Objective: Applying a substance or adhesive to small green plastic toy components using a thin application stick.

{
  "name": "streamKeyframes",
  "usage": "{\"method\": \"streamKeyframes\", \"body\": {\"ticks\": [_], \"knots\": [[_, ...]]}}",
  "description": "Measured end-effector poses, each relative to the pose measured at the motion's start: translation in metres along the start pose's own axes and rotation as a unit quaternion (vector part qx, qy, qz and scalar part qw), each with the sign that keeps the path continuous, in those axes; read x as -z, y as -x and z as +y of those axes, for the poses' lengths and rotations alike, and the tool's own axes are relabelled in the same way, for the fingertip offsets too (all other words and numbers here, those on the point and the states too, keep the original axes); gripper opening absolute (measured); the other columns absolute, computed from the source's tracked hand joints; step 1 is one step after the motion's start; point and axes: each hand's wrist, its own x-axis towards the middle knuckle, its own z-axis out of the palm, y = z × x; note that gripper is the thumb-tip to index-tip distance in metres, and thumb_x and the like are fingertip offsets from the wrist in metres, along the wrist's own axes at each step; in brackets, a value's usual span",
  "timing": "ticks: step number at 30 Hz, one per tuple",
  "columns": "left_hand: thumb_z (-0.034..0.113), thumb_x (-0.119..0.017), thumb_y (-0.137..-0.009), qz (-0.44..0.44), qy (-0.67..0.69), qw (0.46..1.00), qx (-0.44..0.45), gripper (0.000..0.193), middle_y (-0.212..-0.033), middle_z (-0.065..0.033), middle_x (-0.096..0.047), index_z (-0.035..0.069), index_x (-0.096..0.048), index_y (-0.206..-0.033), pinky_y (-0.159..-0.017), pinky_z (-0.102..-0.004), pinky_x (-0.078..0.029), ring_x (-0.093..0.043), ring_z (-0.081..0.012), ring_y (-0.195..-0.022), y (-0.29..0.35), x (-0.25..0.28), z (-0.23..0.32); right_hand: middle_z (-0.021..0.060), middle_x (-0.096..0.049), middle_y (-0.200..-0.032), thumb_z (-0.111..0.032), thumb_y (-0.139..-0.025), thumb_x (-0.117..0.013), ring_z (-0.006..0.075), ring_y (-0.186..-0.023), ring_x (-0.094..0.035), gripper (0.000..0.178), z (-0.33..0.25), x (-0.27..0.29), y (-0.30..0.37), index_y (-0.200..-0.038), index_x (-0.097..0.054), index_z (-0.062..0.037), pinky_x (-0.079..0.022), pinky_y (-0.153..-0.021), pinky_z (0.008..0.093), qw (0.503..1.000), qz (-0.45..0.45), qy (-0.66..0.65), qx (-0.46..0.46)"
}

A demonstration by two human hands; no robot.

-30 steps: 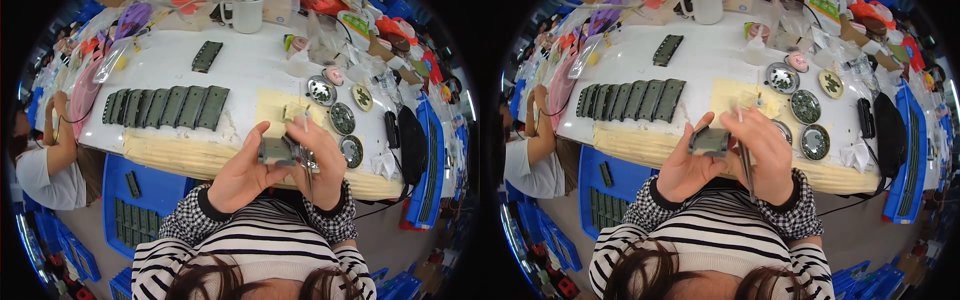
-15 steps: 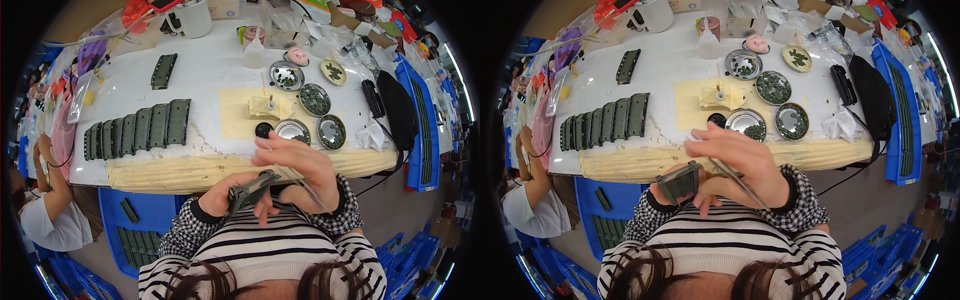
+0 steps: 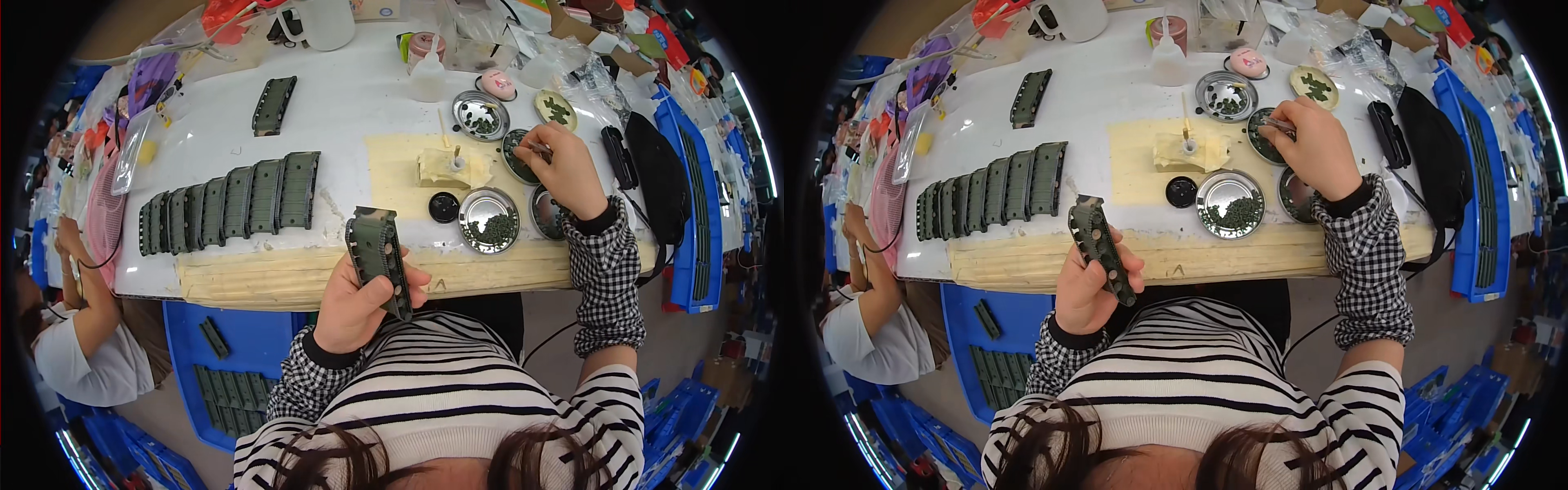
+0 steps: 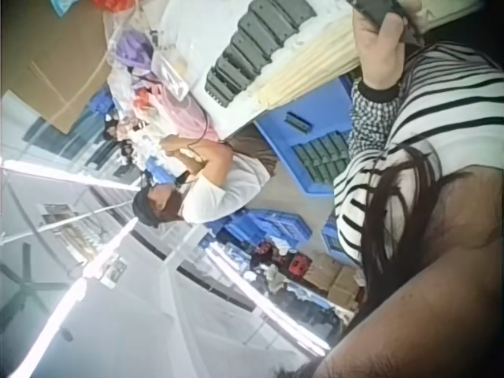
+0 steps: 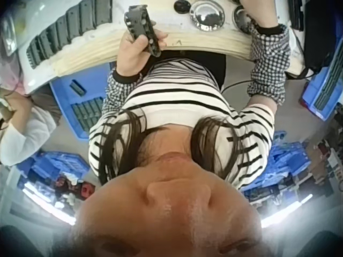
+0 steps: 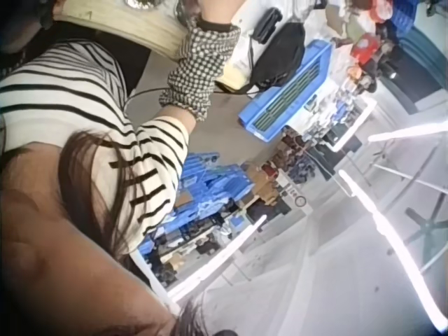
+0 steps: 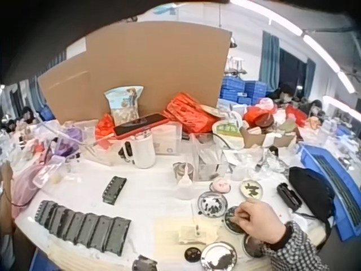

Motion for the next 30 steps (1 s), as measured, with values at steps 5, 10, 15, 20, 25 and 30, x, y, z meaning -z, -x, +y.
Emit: {"method": "streamKeyframes", "body": {"ticks": [5,10,15,20,25,30], "knots": [[0.007,-0.065,-0.089,0.059,-0.088,0.994,-0.008,0.036,-0.106,-0.0190,-0.066,0.000,-0.049,-0.121,-0.083,-0.0364,-0.055,-0.067,-0.0238,-0.091,0.002,-0.010,0.009,0.0143,-0.063,-0.080,-0.017,-0.081,-0.069,0.0294,-0.071,-0.062,0.020,0.014,-0.004,-0.005,-0.085,-0.064,0.0013,-0.049,-0.065,0.0371,0.998,-0.038,0.024,-0.032],[0.006,-0.065,-0.089,0.076,-0.120,0.990,-0.006,0.034,-0.104,-0.0168,-0.065,0.001,-0.048,-0.118,-0.082,-0.0373,-0.055,-0.067,-0.0235,-0.091,-0.002,-0.014,0.006,0.0147,-0.063,-0.080,-0.016,-0.081,-0.069,0.0280,-0.072,-0.063,0.019,0.011,0.001,-0.008,-0.084,-0.063,0.0017,-0.049,-0.066,0.0358,0.997,-0.069,0.008,-0.027],[0.013,-0.066,-0.090,0.074,-0.135,0.988,-0.012,0.039,-0.104,-0.0159,-0.064,0.000,-0.047,-0.122,-0.082,-0.0389,-0.057,-0.067,-0.0243,-0.090,-0.002,-0.013,0.003,0.0157,-0.063,-0.082,-0.013,-0.080,-0.068,0.0281,-0.074,-0.062,0.016,0.009,0.004,-0.012,-0.086,-0.062,0.0014,-0.049,-0.067,0.0364,0.996,-0.081,-0.029,0.022],[0.015,-0.065,-0.091,0.085,-0.140,0.986,-0.008,0.039,-0.103,-0.0152,-0.064,0.001,-0.047,-0.122,-0.083,-0.0389,-0.057,-0.067,-0.0234,-0.090,0.000,-0.012,0.005,0.0154,-0.062,-0.082,-0.012,-0.080,-0.068,0.0288,-0.075,-0.062,0.016,0.015,0.003,-0.013,-0.087,-0.061,0.0015,-0.048,-0.068,0.0372,0.994,-0.096,-0.001,0.052],[0.014,-0.058,-0.094,0.087,-0.133,0.987,-0.015,0.035,-0.108,-0.0156,-0.062,0.002,-0.045,-0.125,-0.083,-0.0388,-0.057,-0.067,-0.0234,-0.092,0.000,-0.013,0.004,0.0128,-0.063,-0.079,-0.011,-0.081,-0.067,0.0247,-0.068,-0.059,0.014,0.001,0.013,-0.005,-0.087,-0.061,0.0009,-0.046,-0.063,0.0343,0.998,-0.025,-0.053,0.029],[0.008,-0.052,-0.097,0.106,-0.101,0.989,-0.016,0.038,-0.115,-0.0171,-0.057,0.003,-0.039,-0.132,-0.086,-0.0370,-0.055,-0.065,-0.0226,-0.093,-0.006,-0.017,0.005,0.0029,-0.062,-0.076,-0.006,-0.081,-0.065,0.0093,-0.055,-0.044,0.008,0.002,0.019,0.006,-0.086,-0.062,-0.0005,-0.034,-0.051,0.0244,0.994,0.014,-0.108,0.005]]}}
